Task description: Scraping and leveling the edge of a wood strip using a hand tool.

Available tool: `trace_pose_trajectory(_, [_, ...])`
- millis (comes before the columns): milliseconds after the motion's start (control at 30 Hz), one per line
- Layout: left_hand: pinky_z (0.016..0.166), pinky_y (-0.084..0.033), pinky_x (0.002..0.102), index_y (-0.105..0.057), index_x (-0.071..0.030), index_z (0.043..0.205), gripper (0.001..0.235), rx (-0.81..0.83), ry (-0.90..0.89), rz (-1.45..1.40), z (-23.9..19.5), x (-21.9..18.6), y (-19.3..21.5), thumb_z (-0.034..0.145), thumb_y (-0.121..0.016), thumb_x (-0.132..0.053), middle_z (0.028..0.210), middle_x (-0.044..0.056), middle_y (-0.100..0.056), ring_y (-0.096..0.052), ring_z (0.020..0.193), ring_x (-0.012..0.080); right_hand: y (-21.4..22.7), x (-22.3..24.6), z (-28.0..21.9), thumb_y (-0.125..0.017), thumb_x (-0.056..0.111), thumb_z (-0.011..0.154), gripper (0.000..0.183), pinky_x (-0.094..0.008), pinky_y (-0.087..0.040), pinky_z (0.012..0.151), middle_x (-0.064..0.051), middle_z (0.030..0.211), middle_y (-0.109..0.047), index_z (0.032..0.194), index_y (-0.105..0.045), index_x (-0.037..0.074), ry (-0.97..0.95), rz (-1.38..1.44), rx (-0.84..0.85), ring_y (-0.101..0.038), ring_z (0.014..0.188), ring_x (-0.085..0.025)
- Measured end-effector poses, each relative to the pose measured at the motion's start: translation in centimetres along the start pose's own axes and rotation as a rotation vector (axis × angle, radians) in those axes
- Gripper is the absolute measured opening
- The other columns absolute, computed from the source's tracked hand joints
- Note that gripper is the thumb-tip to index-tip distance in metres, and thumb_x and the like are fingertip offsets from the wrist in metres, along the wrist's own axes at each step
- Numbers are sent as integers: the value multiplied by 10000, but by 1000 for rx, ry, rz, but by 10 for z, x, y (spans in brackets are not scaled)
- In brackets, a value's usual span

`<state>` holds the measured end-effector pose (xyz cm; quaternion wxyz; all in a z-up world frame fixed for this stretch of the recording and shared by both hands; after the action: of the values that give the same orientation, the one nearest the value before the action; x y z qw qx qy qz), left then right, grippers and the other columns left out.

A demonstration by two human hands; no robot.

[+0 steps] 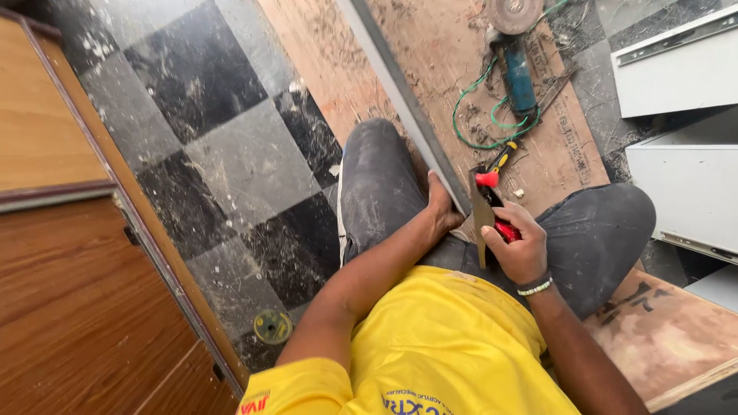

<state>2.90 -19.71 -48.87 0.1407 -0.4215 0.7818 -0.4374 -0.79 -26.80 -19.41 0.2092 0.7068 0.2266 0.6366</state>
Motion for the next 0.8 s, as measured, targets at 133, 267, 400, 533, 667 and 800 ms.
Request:
trace_pose_trajectory(133, [985, -517, 561, -593, -9, 1259, 1061, -235, 143, 49, -63, -12, -79, 922, -42, -851, 1135, 230, -628, -624, 1070, 396, 4, 27, -2, -791, 195, 865, 361, -379, -532, 959, -186, 1218, -692, 1170, -707, 22, 30, -37, -1, -684, 1123, -303])
trace_pose_trajectory(267, [1033, -463, 605, -589, -4, 1289, 1083, -219, 176, 74, -65, -14, -83, 901, -32, -848, 1205, 239, -624, -603, 1119, 416, 0, 31, 0, -819, 204, 794, 351, -435, -521, 959, -189, 1226, -652, 1104, -739, 59, 113, -267, -33, -650, 1119, -350])
trace_pose_trajectory(400, [1049, -444, 616, -580, -39, 1301, 1091, -249, 193, 114, -64, -14, -80, 873, -21, -872, 1214, 218, -611, -589, 1126, 414, -2, 30, 0, -828, 207, 804, 309, -437, -521, 958, -154, 1194, -636, 1070, -743, 73, 143, -273, -46, -638, 1113, -329])
trace_pose_trajectory(533, [1060, -453, 612, -561, -2, 1337, 1106, -249, 181, 104, -67, -16, -79, 896, -29, -865, 1246, 241, -602, -592, 1146, 420, -4, 32, -3, -847, 219, 788, 346, -415, -534, 890, -171, 1202, -609, 1089, -758, 74, 119, -285, -25, -649, 1051, -326])
trace_pose_trajectory(667, [1066, -452, 598, -518, 18, 1392, 1154, -300, 186, 68, -52, -8, -64, 878, -42, -899, 1317, 258, -585, -585, 1203, 415, -1, 33, -1, -854, 202, 732, 364, -394, -553, 818, -189, 1276, -590, 1067, -761, 94, 78, -309, -12, -654, 871, -280])
trace_pose_trajectory(800, [1099, -454, 589, -500, -3, 1428, 1145, -330, 161, 41, -50, -6, -64, 873, -67, -906, 1364, 243, -579, -575, 1259, 406, 1, 37, 2, -857, 188, 725, 312, -386, -563, 806, -146, 1243, -614, 1024, -781, 135, 86, -343, -20, -679, 899, -270])
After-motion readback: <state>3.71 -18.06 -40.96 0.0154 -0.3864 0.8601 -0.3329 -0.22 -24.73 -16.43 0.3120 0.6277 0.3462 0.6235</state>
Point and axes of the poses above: each hand's wrist, its own z-axis towards the middle knuckle, its own y-axis out of the back of the hand, x = y × z, the point moved 3 cm from there along z, towards the middle knuckle
